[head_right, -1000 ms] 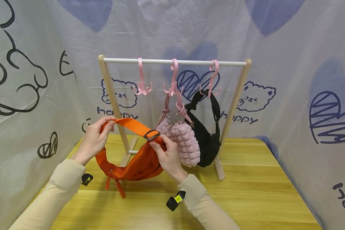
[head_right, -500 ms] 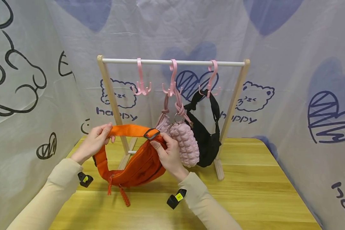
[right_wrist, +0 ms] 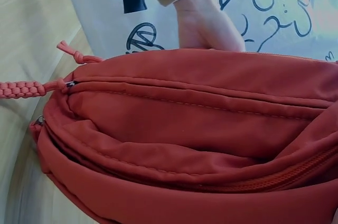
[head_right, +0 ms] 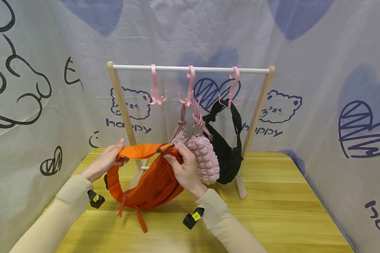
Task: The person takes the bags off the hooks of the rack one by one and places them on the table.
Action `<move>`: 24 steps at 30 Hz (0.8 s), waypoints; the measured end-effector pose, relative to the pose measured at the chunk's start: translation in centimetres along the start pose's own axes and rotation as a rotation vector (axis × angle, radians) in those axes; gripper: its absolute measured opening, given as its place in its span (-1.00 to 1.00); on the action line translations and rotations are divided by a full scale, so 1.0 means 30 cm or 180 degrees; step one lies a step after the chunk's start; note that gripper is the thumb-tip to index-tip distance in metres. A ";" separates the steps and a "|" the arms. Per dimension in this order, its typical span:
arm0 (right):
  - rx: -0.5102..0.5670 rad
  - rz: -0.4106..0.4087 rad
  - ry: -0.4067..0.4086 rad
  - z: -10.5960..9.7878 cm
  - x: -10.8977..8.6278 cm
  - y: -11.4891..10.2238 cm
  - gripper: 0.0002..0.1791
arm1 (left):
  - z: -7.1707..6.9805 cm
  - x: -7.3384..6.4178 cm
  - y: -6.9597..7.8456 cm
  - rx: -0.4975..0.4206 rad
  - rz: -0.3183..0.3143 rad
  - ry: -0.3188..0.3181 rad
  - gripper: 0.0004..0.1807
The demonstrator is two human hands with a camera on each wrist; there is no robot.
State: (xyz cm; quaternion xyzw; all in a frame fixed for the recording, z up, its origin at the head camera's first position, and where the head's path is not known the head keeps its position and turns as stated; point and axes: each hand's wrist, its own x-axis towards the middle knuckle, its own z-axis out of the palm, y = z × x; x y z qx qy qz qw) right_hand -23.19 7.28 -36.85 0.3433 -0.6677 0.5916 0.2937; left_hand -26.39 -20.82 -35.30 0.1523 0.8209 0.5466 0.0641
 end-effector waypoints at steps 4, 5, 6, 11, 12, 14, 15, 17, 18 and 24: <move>0.0016 -0.0147 0.0008 0.005 0.010 0.000 -0.60 | 0.014 0.001 -0.020 0.0163 -0.0009 -0.0188 -0.33; 0.0024 -0.0148 0.0017 0.006 0.011 0.000 -0.59 | 0.018 0.002 -0.025 0.0206 0.0012 -0.0214 -0.33; 0.0033 -0.0138 0.0025 0.007 0.011 0.000 -0.58 | 0.022 0.003 -0.031 0.0235 0.0023 -0.0233 -0.34; 0.0062 -0.0082 0.0047 0.013 0.013 -0.005 -0.55 | 0.037 0.004 -0.060 0.0330 0.0065 -0.0275 -0.40; 0.0062 -0.0085 0.0046 0.014 0.015 -0.006 -0.55 | 0.040 0.004 -0.066 0.0371 0.0073 -0.0260 -0.42; 0.0080 -0.0103 0.0035 0.016 0.017 -0.008 -0.56 | 0.042 0.001 -0.076 0.0498 0.0091 -0.0219 -0.45; 0.0086 -0.0105 0.0032 0.017 0.019 -0.008 -0.56 | 0.043 -0.002 -0.082 0.0582 0.0119 -0.0199 -0.45; 0.0102 -0.0120 0.0028 0.018 0.021 -0.008 -0.59 | 0.042 -0.008 -0.092 0.0690 0.0137 -0.0162 -0.46; 0.0104 -0.0126 0.0026 0.018 0.021 -0.009 -0.59 | 0.040 -0.013 -0.098 0.0727 0.0159 -0.0149 -0.47; 0.0121 -0.0051 -0.0044 0.018 0.020 -0.016 -0.66 | 0.013 -0.053 -0.140 0.0712 0.0264 -0.0202 -0.50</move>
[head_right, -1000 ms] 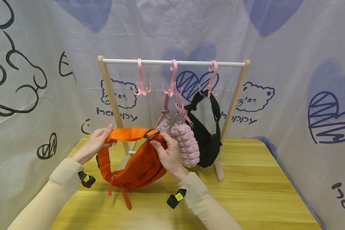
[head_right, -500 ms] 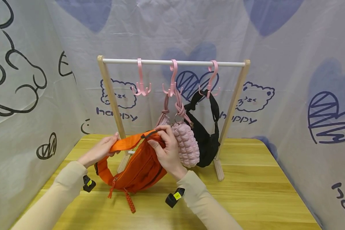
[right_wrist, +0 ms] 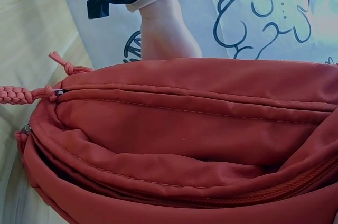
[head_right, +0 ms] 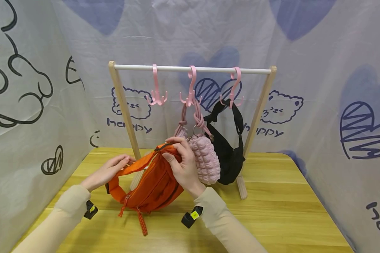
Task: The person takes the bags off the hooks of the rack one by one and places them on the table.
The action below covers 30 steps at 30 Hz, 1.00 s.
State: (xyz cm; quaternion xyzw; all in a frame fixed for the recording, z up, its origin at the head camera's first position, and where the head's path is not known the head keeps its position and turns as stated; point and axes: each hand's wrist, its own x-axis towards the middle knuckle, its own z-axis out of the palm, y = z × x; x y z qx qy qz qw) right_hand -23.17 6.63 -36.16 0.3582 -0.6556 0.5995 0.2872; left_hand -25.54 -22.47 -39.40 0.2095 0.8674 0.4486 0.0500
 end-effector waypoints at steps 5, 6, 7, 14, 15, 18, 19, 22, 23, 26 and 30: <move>0.0029 -0.0067 -0.0057 0.003 0.002 -0.003 -0.75 | -0.017 -0.036 -0.028 0.0147 -0.0018 0.0030 -0.51; 0.0044 -0.0084 -0.0065 0.004 0.003 -0.002 -0.76 | -0.019 -0.042 -0.032 0.0154 -0.0007 0.0038 -0.52; 0.0059 -0.0097 -0.0071 0.005 0.003 -0.002 -0.76 | -0.020 -0.047 -0.036 0.0153 0.0008 0.0047 -0.52; 0.0105 -0.0102 -0.0103 0.012 0.003 0.003 -0.73 | -0.015 -0.084 -0.089 0.0341 0.0064 0.0053 -0.52; 0.0103 -0.0099 -0.0100 0.013 0.003 0.003 -0.74 | -0.011 -0.088 -0.095 0.0387 0.0054 0.0057 -0.51; 0.0082 -0.0089 -0.0081 0.018 0.001 0.004 -0.76 | 0.005 -0.095 -0.109 0.0451 0.0051 0.0041 -0.50; 0.0078 -0.0082 -0.0070 0.019 0.001 0.005 -0.76 | 0.012 -0.097 -0.112 0.0457 0.0042 0.0020 -0.50; 0.0067 -0.0056 -0.0034 0.021 0.002 0.003 -0.76 | 0.035 -0.102 -0.114 0.0423 -0.0065 -0.0058 -0.48; 0.0064 -0.0044 -0.0022 0.022 0.003 0.002 -0.75 | 0.043 -0.104 -0.113 0.0411 -0.0092 -0.0090 -0.46; 0.0068 -0.0030 0.0017 0.023 0.004 0.003 -0.76 | 0.066 -0.110 -0.107 0.0356 -0.0186 -0.0119 -0.43; 0.0103 -0.0052 0.0068 0.023 0.007 0.009 -0.77 | 0.087 -0.116 -0.102 0.0339 -0.0068 -0.0109 -0.50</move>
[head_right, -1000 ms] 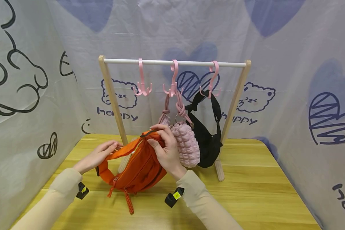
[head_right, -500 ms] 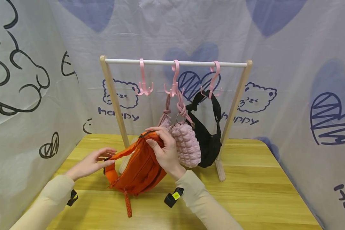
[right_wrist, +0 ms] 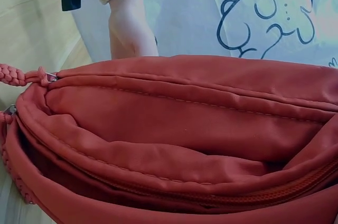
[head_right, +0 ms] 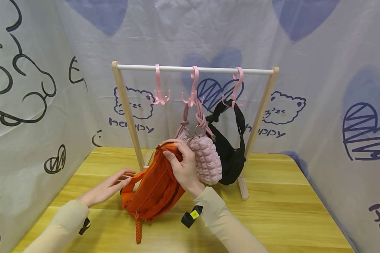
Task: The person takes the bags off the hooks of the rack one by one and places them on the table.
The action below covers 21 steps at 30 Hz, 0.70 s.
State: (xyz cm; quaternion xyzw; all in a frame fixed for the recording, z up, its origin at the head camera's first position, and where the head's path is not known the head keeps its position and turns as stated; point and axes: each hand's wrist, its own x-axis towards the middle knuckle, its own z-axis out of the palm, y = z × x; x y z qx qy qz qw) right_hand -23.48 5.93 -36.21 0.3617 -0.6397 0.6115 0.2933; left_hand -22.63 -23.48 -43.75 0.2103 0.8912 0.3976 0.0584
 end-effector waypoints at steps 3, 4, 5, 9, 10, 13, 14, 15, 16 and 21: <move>0.0020 -0.0024 0.0019 0.001 0.003 0.004 -0.78 | 0.012 -0.004 0.002 0.0052 0.0073 0.0027 -0.51; 0.0015 -0.0030 0.0024 0.001 0.004 0.004 -0.78 | 0.016 -0.005 0.002 0.0049 0.0079 0.0028 -0.48; 0.0015 -0.0034 0.0027 0.002 0.004 0.004 -0.78 | 0.019 -0.006 0.002 0.0056 0.0101 0.0020 -0.44; 0.0009 -0.0018 0.0045 0.007 0.002 0.002 -0.80 | 0.034 -0.012 0.002 0.0050 0.0203 -0.0053 -0.22; -0.0001 -0.0005 0.0054 0.008 0.001 0.002 -0.81 | 0.038 -0.013 0.000 0.0078 0.0271 -0.0055 -0.19; -0.0042 0.0064 0.0090 0.013 -0.001 0.002 -0.82 | 0.053 -0.017 -0.001 0.0106 0.0361 -0.0047 -0.12; -0.0067 0.0087 0.0106 0.014 -0.002 0.003 -0.81 | 0.058 -0.018 0.000 0.0104 0.0378 -0.0035 -0.11; -0.0085 0.0101 0.0126 0.015 -0.002 0.004 -0.81 | 0.063 -0.019 0.000 0.0095 0.0373 -0.0022 -0.10; -0.0106 0.0112 0.0151 0.016 -0.002 0.003 -0.81 | 0.069 -0.018 0.001 0.0096 0.0359 -0.0017 -0.09; -0.0203 0.0122 0.0283 0.020 -0.002 0.003 -0.83 | 0.091 -0.022 0.002 0.0268 0.0197 -0.0049 -0.03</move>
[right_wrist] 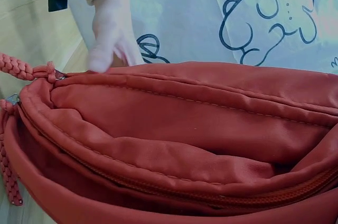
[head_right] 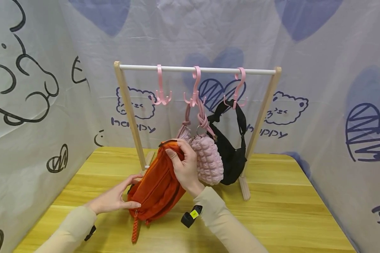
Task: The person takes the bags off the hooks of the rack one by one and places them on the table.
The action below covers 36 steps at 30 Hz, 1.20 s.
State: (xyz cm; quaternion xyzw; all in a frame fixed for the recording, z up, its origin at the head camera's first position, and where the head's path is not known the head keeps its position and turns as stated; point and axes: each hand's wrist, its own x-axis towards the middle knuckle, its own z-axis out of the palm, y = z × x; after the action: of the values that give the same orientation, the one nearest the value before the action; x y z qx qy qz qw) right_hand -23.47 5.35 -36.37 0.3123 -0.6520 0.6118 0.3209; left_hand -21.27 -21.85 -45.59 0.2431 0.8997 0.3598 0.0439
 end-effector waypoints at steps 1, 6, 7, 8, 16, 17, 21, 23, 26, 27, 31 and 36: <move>-0.0017 0.0002 0.0020 0.000 0.000 0.000 -0.83 | 0.004 0.000 0.000 0.0060 -0.0019 -0.0014 -0.02; -0.0054 0.0030 0.0074 0.000 -0.002 0.001 -0.84 | 0.025 0.000 0.009 0.0374 0.0000 -0.0053 -0.05; -0.0060 0.0034 0.0084 0.000 -0.002 0.001 -0.84 | 0.030 0.001 0.013 0.0440 0.0014 -0.0051 -0.09; -0.0063 0.0039 0.0091 0.000 -0.003 0.001 -0.84 | 0.034 0.003 0.016 0.0514 0.0069 -0.0031 -0.16; -0.0033 0.0167 0.0177 -0.004 -0.007 0.003 -0.81 | 0.046 0.010 0.014 0.0121 0.0279 0.0190 -0.77; -0.0028 0.0236 0.0193 -0.006 -0.009 0.003 -0.81 | 0.043 0.009 0.011 0.0033 0.0280 0.0232 -0.78; 0.0002 0.0549 0.0215 -0.016 -0.013 -0.001 -0.80 | 0.028 0.004 -0.007 -0.0216 0.0345 0.0505 -0.83; 0.0060 0.0658 0.0180 -0.022 -0.015 -0.001 -0.80 | 0.021 0.004 -0.015 -0.0237 0.0360 0.0665 -0.84; 0.0142 0.0744 0.0067 -0.032 -0.020 -0.002 -0.80 | 0.010 0.003 -0.023 -0.0298 0.0331 0.0800 -0.87; 0.0159 0.0774 0.0012 -0.035 -0.022 -0.001 -0.79 | 0.007 0.003 -0.025 -0.0301 0.0305 0.0824 -0.87; 0.0191 0.0968 -0.0279 -0.054 -0.032 0.004 -0.61 | -0.011 -0.004 -0.026 -0.0471 0.0152 0.0861 -0.82; 0.0260 0.1274 -0.0656 -0.083 -0.052 0.018 -0.35 | -0.027 -0.020 -0.031 -0.0753 0.0036 0.0897 -0.79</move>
State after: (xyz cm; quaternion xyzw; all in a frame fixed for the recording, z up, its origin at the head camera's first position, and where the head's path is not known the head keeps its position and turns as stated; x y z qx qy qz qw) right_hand -22.86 7.89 -37.82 0.2503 -0.7050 0.6541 0.1120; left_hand -21.32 -23.23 -45.66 0.1885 0.8470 0.4939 -0.0563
